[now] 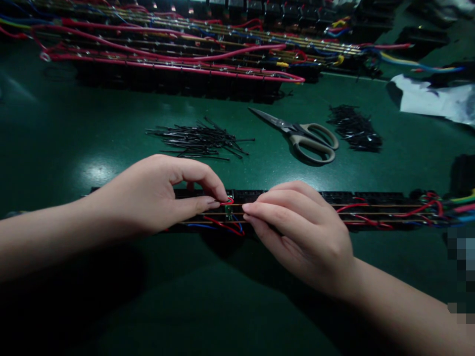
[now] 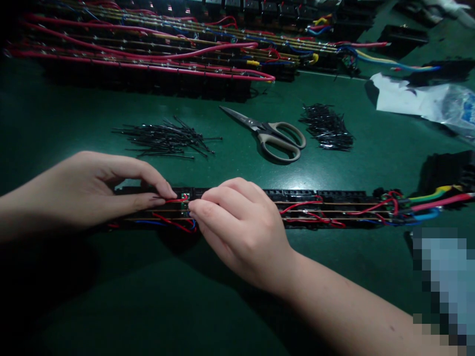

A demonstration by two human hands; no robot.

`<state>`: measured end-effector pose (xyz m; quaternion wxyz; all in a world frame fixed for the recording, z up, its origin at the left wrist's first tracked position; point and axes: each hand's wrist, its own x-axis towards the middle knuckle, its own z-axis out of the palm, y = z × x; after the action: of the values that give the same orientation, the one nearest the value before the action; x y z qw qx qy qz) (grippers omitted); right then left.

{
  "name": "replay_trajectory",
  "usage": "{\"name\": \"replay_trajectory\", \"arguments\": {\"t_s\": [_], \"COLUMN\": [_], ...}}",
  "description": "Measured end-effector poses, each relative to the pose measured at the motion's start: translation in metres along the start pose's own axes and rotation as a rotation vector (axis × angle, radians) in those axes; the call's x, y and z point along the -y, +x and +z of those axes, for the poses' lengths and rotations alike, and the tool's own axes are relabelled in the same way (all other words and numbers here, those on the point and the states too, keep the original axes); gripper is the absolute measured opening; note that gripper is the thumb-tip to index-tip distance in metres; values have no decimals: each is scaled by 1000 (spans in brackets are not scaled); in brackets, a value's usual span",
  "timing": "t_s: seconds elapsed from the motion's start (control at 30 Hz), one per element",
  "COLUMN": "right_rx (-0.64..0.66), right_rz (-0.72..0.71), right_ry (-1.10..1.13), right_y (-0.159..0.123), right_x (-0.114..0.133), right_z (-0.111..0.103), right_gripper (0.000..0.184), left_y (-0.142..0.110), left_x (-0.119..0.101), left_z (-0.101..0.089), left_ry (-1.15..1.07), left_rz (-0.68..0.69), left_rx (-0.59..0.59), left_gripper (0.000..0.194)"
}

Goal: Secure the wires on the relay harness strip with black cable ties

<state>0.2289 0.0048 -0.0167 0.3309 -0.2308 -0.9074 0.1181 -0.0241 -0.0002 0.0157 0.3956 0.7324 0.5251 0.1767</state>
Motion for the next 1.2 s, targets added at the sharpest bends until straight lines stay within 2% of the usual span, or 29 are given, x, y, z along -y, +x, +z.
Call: {"name": "replay_trajectory", "arguments": {"t_s": [0.13, 0.43, 1.2], "right_rx": [9, 7, 13], "right_rz": [-8, -15, -6], "right_ry": [3, -4, -11], "right_y": [-1, 0, 0], "right_x": [0, 0, 0], "right_z": [-1, 0, 0], "right_gripper": [16, 13, 12], "left_y": [1, 2, -3], "left_x": [0, -1, 3], "left_z": [1, -2, 3], "left_ry": [-12, -14, 43], "left_rz": [5, -3, 94], "left_rx": [-9, 48, 13], "left_gripper": [20, 20, 20]}}
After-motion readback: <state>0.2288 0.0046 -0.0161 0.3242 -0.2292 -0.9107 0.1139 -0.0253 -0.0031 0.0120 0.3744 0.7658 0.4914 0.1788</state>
